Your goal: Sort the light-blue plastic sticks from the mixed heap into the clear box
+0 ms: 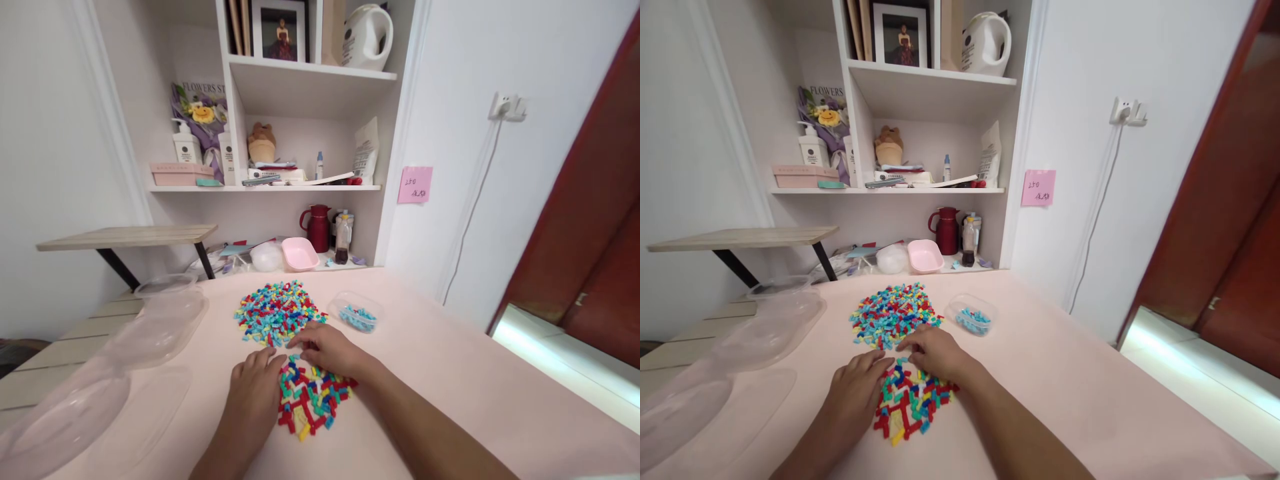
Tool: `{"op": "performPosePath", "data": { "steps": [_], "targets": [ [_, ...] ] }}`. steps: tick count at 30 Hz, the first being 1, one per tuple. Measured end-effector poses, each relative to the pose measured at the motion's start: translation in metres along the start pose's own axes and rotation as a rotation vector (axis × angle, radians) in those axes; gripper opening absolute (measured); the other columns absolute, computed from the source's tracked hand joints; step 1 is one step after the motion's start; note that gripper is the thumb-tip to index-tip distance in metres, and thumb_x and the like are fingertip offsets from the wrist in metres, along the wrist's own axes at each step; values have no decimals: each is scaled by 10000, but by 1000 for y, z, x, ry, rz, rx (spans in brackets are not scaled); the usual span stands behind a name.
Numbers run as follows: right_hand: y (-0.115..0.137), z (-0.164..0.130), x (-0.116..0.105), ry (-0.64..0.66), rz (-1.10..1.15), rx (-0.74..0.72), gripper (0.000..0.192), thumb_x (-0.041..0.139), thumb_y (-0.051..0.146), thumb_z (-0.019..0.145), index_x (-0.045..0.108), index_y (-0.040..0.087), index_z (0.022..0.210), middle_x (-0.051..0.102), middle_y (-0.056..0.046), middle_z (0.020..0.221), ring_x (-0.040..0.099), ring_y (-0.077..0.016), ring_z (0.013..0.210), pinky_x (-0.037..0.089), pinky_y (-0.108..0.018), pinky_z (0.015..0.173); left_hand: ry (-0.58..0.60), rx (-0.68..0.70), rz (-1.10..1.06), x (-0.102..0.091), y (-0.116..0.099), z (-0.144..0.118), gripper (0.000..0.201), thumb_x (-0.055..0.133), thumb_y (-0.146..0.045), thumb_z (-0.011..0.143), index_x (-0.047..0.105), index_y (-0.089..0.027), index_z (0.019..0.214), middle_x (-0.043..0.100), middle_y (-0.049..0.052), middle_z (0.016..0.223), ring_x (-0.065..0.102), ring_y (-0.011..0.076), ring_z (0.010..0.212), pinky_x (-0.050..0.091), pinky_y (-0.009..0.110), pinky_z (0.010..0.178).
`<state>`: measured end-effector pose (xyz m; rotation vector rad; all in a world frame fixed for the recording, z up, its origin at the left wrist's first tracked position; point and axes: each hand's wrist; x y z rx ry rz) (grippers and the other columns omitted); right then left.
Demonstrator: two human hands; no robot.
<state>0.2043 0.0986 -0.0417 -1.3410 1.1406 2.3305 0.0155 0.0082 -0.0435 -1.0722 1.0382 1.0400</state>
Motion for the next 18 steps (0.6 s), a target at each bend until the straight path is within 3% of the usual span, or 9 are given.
{"op": "performPosePath", "data": {
  "steps": [13, 18],
  "targets": [
    [6, 0, -1, 12, -52, -42, 314, 572, 147, 793, 721, 303, 1021, 660, -3, 944, 588, -143, 856, 413, -226, 762, 22, -7, 5, -5, -4, 1, 486, 317, -158, 893, 562, -298, 1289, 524, 50, 1404, 434, 208, 1289, 328, 401, 1019],
    [10, -1, -2, 2, -52, 20, 198, 621, 159, 747, 703, 251, 902, 647, 20, 812, 562, -124, 728, 372, -202, 633, 18, 4, -1, -4, -3, 1, 491, 307, -161, 894, 561, -286, 1296, 524, 54, 1405, 430, 210, 1293, 326, 402, 1020]
  ]
}}
Point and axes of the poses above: each hand's wrist, its own z-axis towards the middle knuckle, its own x-axis out of the palm, y = z × x
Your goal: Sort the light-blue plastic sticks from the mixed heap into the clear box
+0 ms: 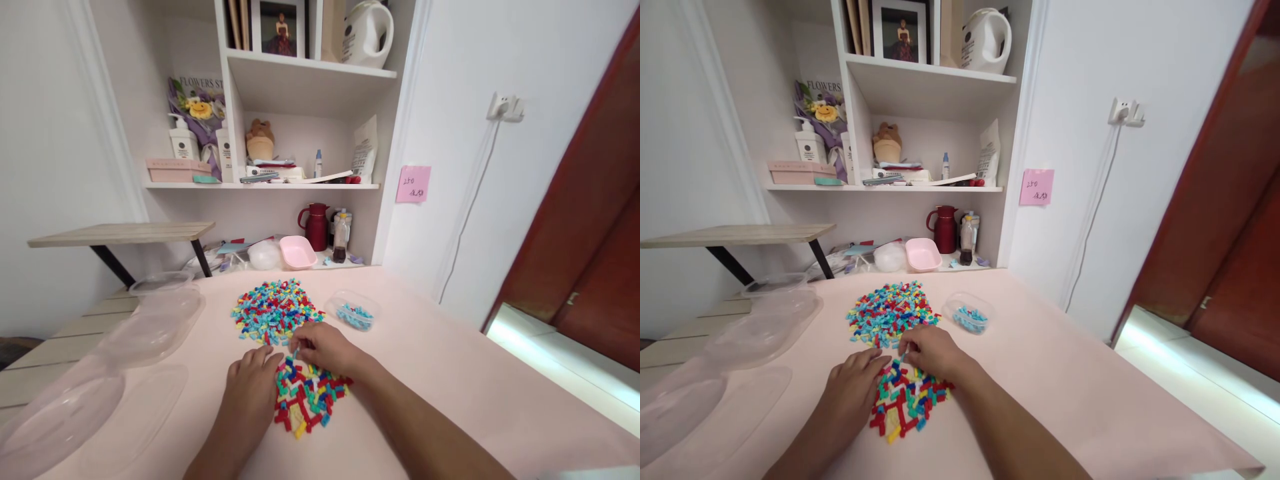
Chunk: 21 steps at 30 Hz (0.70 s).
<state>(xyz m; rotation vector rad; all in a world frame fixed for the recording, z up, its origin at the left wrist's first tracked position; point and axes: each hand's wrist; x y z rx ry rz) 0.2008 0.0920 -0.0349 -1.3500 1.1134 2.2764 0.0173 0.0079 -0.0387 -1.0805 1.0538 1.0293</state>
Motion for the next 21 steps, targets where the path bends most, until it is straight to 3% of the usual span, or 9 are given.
{"op": "performPosePath", "data": {
  "steps": [4, 6, 9, 11, 13, 17, 21],
  "targets": [
    [2, 0, -5, -5, 12, 5, 137, 643, 155, 729, 681, 231, 836, 637, 31, 773, 547, -115, 689, 358, -199, 618, 16, -2, 13, -1, 0, 0, 499, 313, -154, 888, 551, -286, 1307, 518, 55, 1413, 421, 208, 1307, 322, 397, 1028],
    [0, -2, -13, -74, 36, -4, 129, 643, 153, 739, 680, 230, 835, 640, 26, 790, 547, -116, 697, 374, -205, 644, 18, -6, 21, -1, 0, 0, 507, 318, -142, 881, 552, -291, 1305, 515, 50, 1417, 423, 203, 1308, 322, 397, 1031],
    [-10, -6, -33, -382, 100, 50, 102, 605, 208, 805, 672, 226, 880, 631, 6, 801, 538, -126, 694, 399, -225, 662, 29, -20, 35, -3, -1, 1, 514, 326, -128, 871, 554, -297, 1300, 512, 46, 1420, 428, 203, 1307, 325, 404, 1029],
    [-20, -10, -47, -628, 118, 140, 119, 574, 259, 836, 661, 220, 908, 610, -3, 780, 529, -139, 679, 410, -246, 659, 41, -28, 45, -3, -2, 1, 515, 331, -124, 870, 555, -301, 1298, 511, 45, 1421, 426, 205, 1309, 327, 407, 1027],
    [-29, -15, -59, -784, 87, 249, 139, 553, 284, 843, 656, 223, 913, 588, -6, 764, 530, -151, 675, 412, -265, 655, 39, -28, 50, -2, -2, 2, 510, 326, -127, 876, 561, -306, 1291, 513, 43, 1420, 423, 205, 1312, 326, 408, 1026],
    [-39, -24, -67, -843, -75, 447, 171, 522, 275, 834, 662, 244, 927, 584, -20, 862, 551, -159, 703, 399, -290, 653, 27, -16, 43, 1, 0, 2, 506, 317, -132, 881, 564, -309, 1287, 517, 41, 1416, 431, 204, 1306, 329, 407, 1020],
    [-40, -25, -65, -895, -142, 491, 350, 499, 273, 827, 592, 259, 1164, 554, -52, 1030, 563, -161, 742, 420, -307, 675, 31, -20, 30, 0, 0, 2, 505, 318, -130, 881, 565, -306, 1285, 513, 46, 1420, 431, 204, 1305, 325, 410, 1025]
  ]
}}
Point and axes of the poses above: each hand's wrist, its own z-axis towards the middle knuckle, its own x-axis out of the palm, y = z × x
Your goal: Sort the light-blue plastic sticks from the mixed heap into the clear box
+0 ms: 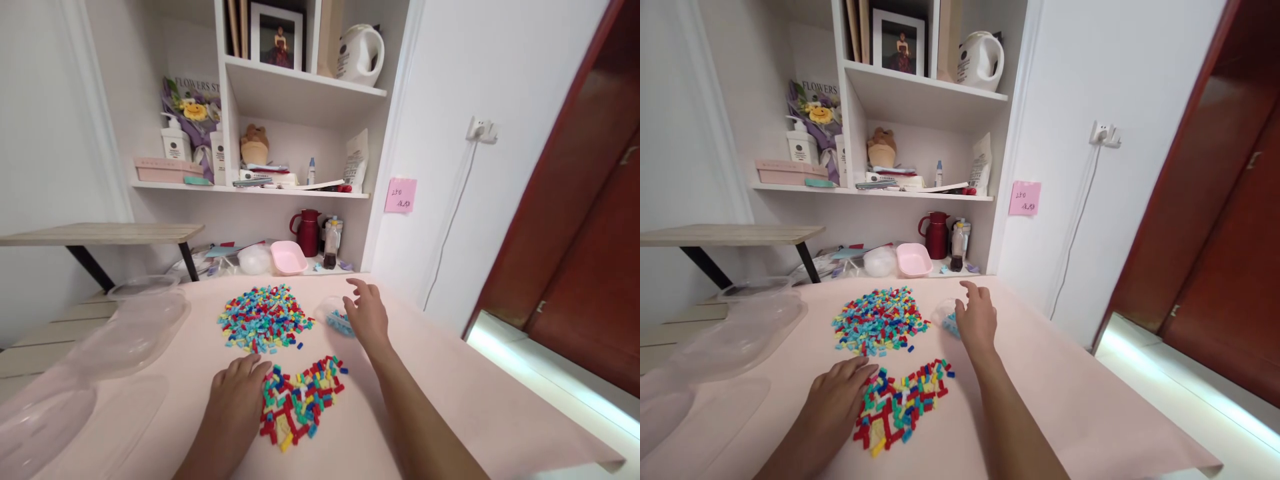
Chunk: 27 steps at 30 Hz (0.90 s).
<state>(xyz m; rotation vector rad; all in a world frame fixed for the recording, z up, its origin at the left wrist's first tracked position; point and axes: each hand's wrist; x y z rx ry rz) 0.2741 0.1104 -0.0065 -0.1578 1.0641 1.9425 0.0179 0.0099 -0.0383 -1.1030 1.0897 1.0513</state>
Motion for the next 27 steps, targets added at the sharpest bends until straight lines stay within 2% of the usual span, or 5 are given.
{"op": "performPosePath", "data": {
  "steps": [3, 6, 12, 22, 27],
  "targets": [
    [6, -4, 8, 89, 165, -75, 339, 468, 269, 853, 590, 222, 1165, 585, -42, 921, 558, -159, 704, 442, -301, 686, 3, 4, -10, -2, -1, -1, 500, 316, -141, 885, 562, -298, 1291, 511, 47, 1422, 423, 208, 1313, 321, 409, 1032],
    [16, -15, 21, 356, 243, -186, 227, 477, 232, 860, 669, 220, 981, 626, -24, 810, 566, -162, 719, 442, -284, 704, 8, 10, -13, -3, -1, -2, 513, 330, -135, 870, 554, -294, 1303, 504, 45, 1429, 414, 208, 1320, 312, 404, 1043],
    [32, -44, 44, 735, 125, -324, 261, 541, 143, 824, 711, 256, 988, 628, -37, 996, 579, -164, 903, 423, -267, 817, 7, 3, -9, -2, -2, -2, 509, 333, -139, 870, 560, -298, 1297, 508, 47, 1426, 420, 214, 1315, 315, 408, 1045],
    [29, -45, 51, 757, 155, -321, 310, 452, 50, 826, 707, 226, 834, 617, -31, 960, 583, -152, 917, 423, -244, 832, 19, 3, -4, -6, -4, -3, 536, 332, -110, 852, 549, -285, 1310, 504, 50, 1430, 412, 208, 1322, 315, 400, 1043],
    [27, -44, 54, 730, 129, -307, 317, 462, 75, 849, 686, 240, 999, 624, -41, 1036, 588, -162, 936, 428, -254, 825, 20, 4, 3, -7, -4, -3, 533, 331, -113, 855, 547, -280, 1313, 502, 49, 1433, 412, 211, 1323, 316, 404, 1045]
  ]
}}
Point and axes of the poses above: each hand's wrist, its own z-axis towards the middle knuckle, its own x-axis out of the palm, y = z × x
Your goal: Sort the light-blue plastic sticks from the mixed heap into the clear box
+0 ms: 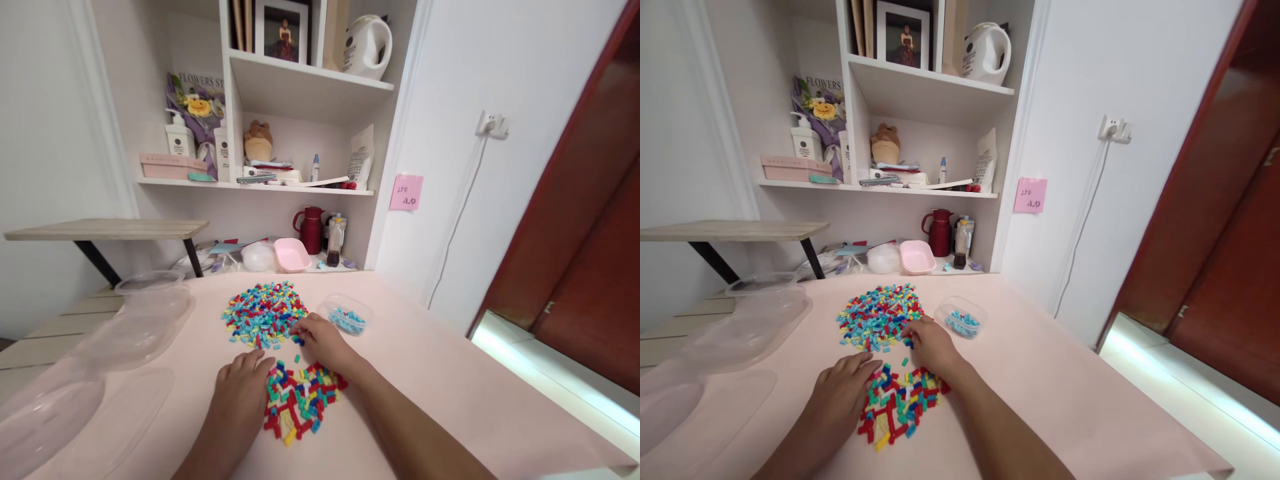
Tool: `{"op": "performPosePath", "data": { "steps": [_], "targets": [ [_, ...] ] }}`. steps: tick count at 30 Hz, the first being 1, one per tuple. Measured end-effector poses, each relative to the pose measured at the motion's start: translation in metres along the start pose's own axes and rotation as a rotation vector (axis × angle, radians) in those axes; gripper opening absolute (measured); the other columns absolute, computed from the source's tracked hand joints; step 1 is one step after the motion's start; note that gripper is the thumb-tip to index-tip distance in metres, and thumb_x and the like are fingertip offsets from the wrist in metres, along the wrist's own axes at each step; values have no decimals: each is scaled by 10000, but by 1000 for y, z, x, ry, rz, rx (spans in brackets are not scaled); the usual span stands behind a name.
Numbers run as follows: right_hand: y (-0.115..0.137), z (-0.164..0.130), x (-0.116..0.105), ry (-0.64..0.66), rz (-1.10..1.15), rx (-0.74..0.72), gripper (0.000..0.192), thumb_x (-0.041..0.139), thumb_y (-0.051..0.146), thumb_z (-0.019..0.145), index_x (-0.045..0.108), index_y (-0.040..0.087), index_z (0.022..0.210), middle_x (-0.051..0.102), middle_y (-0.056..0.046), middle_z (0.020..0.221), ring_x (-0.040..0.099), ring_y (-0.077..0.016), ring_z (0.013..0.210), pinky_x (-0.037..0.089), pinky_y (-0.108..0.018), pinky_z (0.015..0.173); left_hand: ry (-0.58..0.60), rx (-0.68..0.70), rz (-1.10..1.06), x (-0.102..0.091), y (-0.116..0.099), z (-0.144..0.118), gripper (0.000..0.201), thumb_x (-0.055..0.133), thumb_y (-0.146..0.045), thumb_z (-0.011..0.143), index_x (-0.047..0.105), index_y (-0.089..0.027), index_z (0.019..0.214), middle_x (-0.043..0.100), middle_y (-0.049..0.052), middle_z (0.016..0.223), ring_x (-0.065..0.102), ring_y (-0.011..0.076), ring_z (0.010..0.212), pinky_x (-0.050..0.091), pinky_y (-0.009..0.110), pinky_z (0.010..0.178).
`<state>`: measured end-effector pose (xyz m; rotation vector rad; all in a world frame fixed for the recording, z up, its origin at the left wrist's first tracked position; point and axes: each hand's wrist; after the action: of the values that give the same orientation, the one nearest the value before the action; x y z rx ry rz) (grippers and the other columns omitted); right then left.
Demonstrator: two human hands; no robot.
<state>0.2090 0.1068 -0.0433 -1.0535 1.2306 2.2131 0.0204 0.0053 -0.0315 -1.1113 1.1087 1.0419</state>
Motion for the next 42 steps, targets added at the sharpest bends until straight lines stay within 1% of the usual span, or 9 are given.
{"op": "performPosePath", "data": {
  "steps": [10, 16, 22, 25, 27, 30, 32, 37, 42],
  "targets": [
    [-4, 0, 5, -10, -84, 24, 338, 460, 122, 879, 651, 275, 1111, 610, -38, 1059, 577, -161, 942, 413, -248, 796, -12, 4, 11, 2, 1, 0, 517, 325, -124, 871, 553, -289, 1304, 511, 45, 1424, 423, 212, 1318, 323, 401, 1039],
    [-5, 1, 2, -30, -72, 91, 267, 471, 49, 807, 676, 219, 832, 624, -27, 963, 585, -139, 835, 409, -233, 755, -28, 15, 1, 6, 4, 1, 524, 323, -123, 865, 553, -291, 1304, 513, 45, 1421, 423, 212, 1313, 322, 403, 1032],
    [-2, 0, -1, -5, -106, 21, 300, 476, 60, 812, 695, 230, 927, 653, -38, 997, 585, -166, 927, 407, -244, 799, -26, 23, 2, 9, 5, 2, 499, 317, -152, 888, 550, -295, 1305, 510, 48, 1421, 422, 211, 1308, 324, 403, 1023],
    [-1, 0, -1, 33, -77, 8, 289, 464, 18, 754, 676, 208, 700, 667, -19, 840, 592, -158, 869, 407, -231, 787, -35, 19, -3, 9, 5, 2, 497, 326, -147, 882, 556, -295, 1297, 513, 47, 1418, 424, 212, 1305, 323, 405, 1026],
    [-2, 0, 0, -9, -39, 19, 299, 445, 7, 738, 653, 204, 653, 659, -13, 810, 594, -145, 824, 410, -221, 763, -28, 16, -12, 7, 4, 2, 497, 331, -143, 878, 561, -293, 1291, 517, 45, 1415, 427, 218, 1304, 325, 411, 1026],
    [-6, 1, 1, -114, -40, 16, 318, 445, 26, 758, 689, 219, 826, 650, -27, 939, 593, -147, 870, 412, -225, 769, -24, 19, -31, 5, 4, 0, 497, 332, -140, 874, 567, -296, 1283, 517, 42, 1416, 425, 224, 1309, 330, 415, 1024],
    [-8, 1, 2, -99, -76, -13, 320, 461, 48, 777, 692, 231, 900, 646, -35, 978, 585, -162, 921, 410, -240, 797, -35, 21, -37, 5, 4, 0, 505, 336, -128, 865, 568, -300, 1279, 510, 39, 1423, 416, 224, 1316, 326, 416, 1029],
    [-5, -1, 0, 21, -32, -25, 279, 458, 33, 761, 670, 214, 739, 671, -23, 900, 601, -151, 871, 420, -237, 796, -39, 28, -44, 8, 4, 1, 508, 344, -126, 856, 565, -298, 1280, 510, 43, 1421, 421, 231, 1308, 329, 423, 1023],
    [0, 0, 1, -46, 7, -34, 251, 505, 104, 804, 692, 229, 914, 672, -28, 958, 609, -158, 883, 429, -250, 793, -33, 33, -44, 7, 3, 0, 498, 345, -132, 861, 567, -287, 1278, 511, 50, 1419, 424, 236, 1301, 330, 429, 1020]
  ]
}}
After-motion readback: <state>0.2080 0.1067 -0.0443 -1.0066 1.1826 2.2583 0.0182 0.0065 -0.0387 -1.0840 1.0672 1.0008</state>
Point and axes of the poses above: each hand's wrist, its own z-axis towards the middle knuckle, its own x-axis out of the palm, y = z × x
